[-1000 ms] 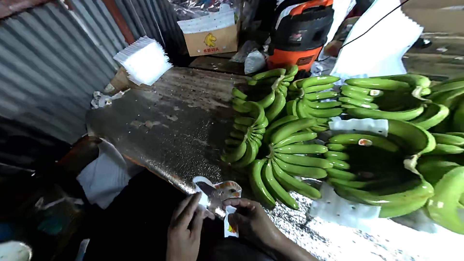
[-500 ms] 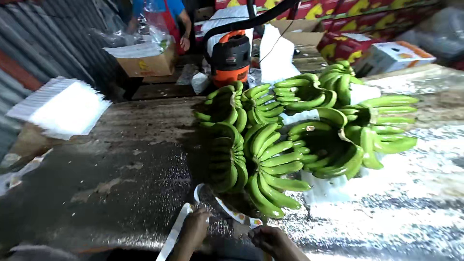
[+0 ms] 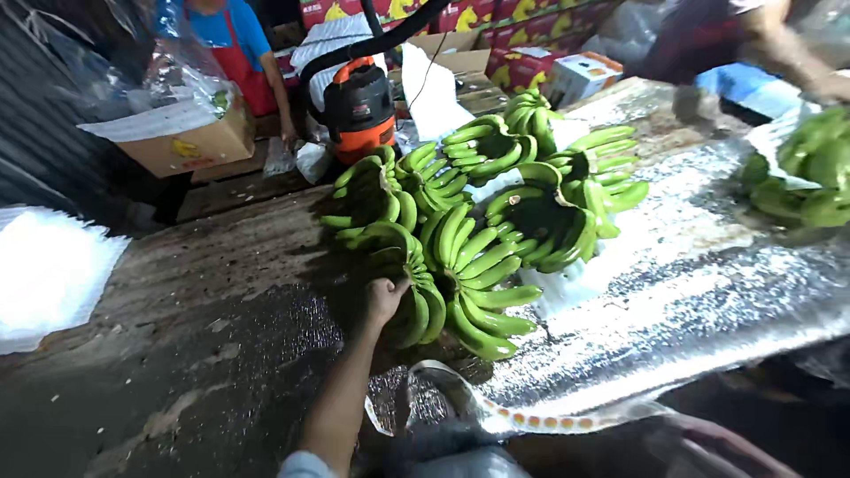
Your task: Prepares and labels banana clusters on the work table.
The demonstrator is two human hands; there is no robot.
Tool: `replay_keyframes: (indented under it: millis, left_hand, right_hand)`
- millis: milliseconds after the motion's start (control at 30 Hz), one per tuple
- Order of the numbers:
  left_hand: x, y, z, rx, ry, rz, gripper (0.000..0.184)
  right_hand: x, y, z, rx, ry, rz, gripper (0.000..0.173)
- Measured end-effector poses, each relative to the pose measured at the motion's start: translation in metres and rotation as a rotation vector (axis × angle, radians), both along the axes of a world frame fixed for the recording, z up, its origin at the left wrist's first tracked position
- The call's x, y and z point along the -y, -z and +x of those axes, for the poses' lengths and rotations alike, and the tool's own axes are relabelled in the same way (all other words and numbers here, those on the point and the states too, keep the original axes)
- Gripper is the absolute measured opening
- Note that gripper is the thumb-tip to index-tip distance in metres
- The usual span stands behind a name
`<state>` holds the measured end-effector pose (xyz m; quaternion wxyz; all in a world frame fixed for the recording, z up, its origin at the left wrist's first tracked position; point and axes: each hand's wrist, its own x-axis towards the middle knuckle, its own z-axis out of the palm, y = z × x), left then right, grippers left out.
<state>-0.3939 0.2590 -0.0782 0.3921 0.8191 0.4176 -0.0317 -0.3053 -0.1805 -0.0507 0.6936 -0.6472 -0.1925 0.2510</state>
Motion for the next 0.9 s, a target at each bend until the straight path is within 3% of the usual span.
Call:
replay_keyframes:
  millis: [100, 267, 500, 600, 667, 733, 900]
  left_hand:
    - [-0.010, -0.006, 0.044, -0.203, 0.006, 0.035, 0.078]
    - [-0.016, 0.007, 0.057, -0.195, 0.018, -0.046, 0.066]
    - [-0.037, 0.013, 0.051, -0.182, 0.140, -0.055, 0.067]
    - [-0.015, 0.008, 0.056, -0.278, 0.100, 0.105, 0.070]
    - [0.004, 0.011, 0.052, -0.138, 0.022, 0.243, 0.060]
    - [0.028, 0.009, 0.040, 0.147, 0.026, 0.281, 0.049]
    - [0.115, -0.005, 0.002, 0.685, 0.586, 0.230, 0.012]
  right_hand:
    - [0.026, -0.019, 0.001, 0.017, -0.043, 0.171, 0.021]
    - [0.007, -0.058, -0.032, 0.003, -0.014, 0.123, 0.020]
    - [0.042, -0.026, -0.033, -0.028, -0.057, 0.162, 0.031]
    - [0.015, -0.018, -0.044, -0.133, 0.110, 0.099, 0.039]
    - [-0.016, -0.006, -0.047, -0.180, 0.250, 0.058, 0.036]
    - [-0.040, 0.008, -0.045, -0.241, 0.278, 0.016, 0.036]
    - [-0.072, 0.025, -0.035, -0.416, 0.117, -0.010, 0.039]
